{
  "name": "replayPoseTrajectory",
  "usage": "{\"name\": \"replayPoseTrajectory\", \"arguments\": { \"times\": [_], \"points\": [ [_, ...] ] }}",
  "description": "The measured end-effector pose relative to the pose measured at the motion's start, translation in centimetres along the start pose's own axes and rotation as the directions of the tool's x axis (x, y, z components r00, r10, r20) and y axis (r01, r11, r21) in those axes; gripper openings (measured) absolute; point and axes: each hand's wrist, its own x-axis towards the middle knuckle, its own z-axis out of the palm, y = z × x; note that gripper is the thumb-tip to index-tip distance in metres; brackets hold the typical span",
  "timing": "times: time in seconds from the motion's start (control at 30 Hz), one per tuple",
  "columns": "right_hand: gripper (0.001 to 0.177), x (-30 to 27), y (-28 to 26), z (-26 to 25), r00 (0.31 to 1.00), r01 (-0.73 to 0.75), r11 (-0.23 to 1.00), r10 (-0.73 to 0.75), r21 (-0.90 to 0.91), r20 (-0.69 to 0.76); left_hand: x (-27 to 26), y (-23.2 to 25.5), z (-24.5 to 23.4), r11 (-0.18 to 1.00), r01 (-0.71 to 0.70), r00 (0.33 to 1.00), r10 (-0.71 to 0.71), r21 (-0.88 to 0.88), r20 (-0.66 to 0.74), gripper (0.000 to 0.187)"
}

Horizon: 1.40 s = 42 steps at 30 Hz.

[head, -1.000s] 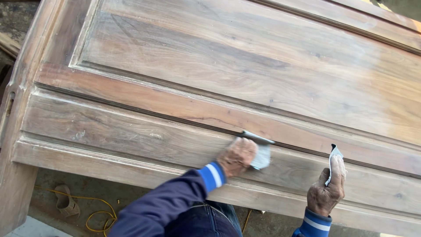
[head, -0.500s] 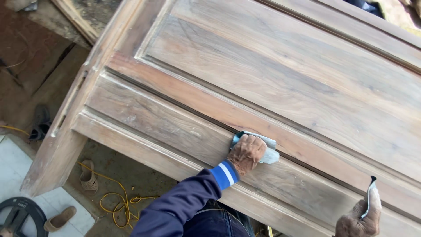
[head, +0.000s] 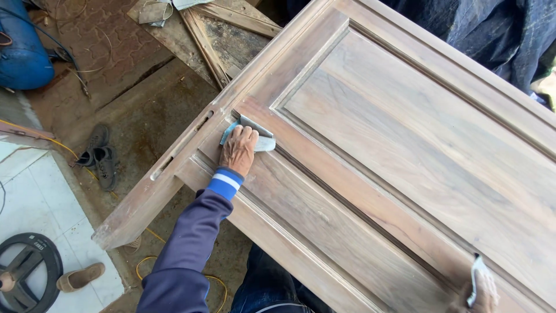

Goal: Manually sanding a wooden door with pieces of sandpaper.

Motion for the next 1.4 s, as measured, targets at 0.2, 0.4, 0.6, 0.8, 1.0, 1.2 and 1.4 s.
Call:
{"name": "replayPoseTrajectory", "arguments": {
  "times": [0.2,0.4,0.6,0.8,1.0,1.2,1.4],
  "points": [
    [0.067,8.9,-27.2,3.4,0.968,0.176,0.984,-0.170,-0.014,0.182,-5.4,-3.0,3.5,0.947,-0.216,0.976,0.209,-0.240,-0.055,0.047],
    [0.063,22.7,-48.0,10.6,0.597,0.620,0.692,-0.722,0.370,0.350,-6.9,-2.1,0.9,0.894,-0.271,0.949,0.310,-0.357,0.055,0.061],
    [0.061,27.4,-55.3,12.9,0.334,0.665,0.489,-0.871,0.564,0.361,-8.0,-3.6,-2.1,0.853,-0.202,0.946,0.297,-0.482,0.130,0.058],
    [0.067,27.1,-44.8,9.9,0.237,0.694,0.510,-0.828,0.508,0.508,-7.7,-3.4,-1.4,0.845,-0.164,0.954,0.267,-0.509,0.137,0.060],
    [0.058,29.8,-53.9,17.0,0.153,0.769,0.373,-0.896,0.519,0.417,-8.9,-2.4,-0.7,0.846,-0.120,0.942,0.262,-0.519,0.208,0.067],
    [0.062,28.8,-51.4,13.8,0.167,0.734,0.381,-0.904,0.563,0.394,-8.9,-2.7,-1.4,0.845,-0.132,0.936,0.279,-0.519,0.216,0.066],
    [0.059,28.9,-48.5,12.5,0.148,0.769,0.386,-0.883,0.511,0.445,-8.7,-2.5,-1.3,0.854,-0.145,0.937,0.280,-0.500,0.207,0.067]
  ]
}}
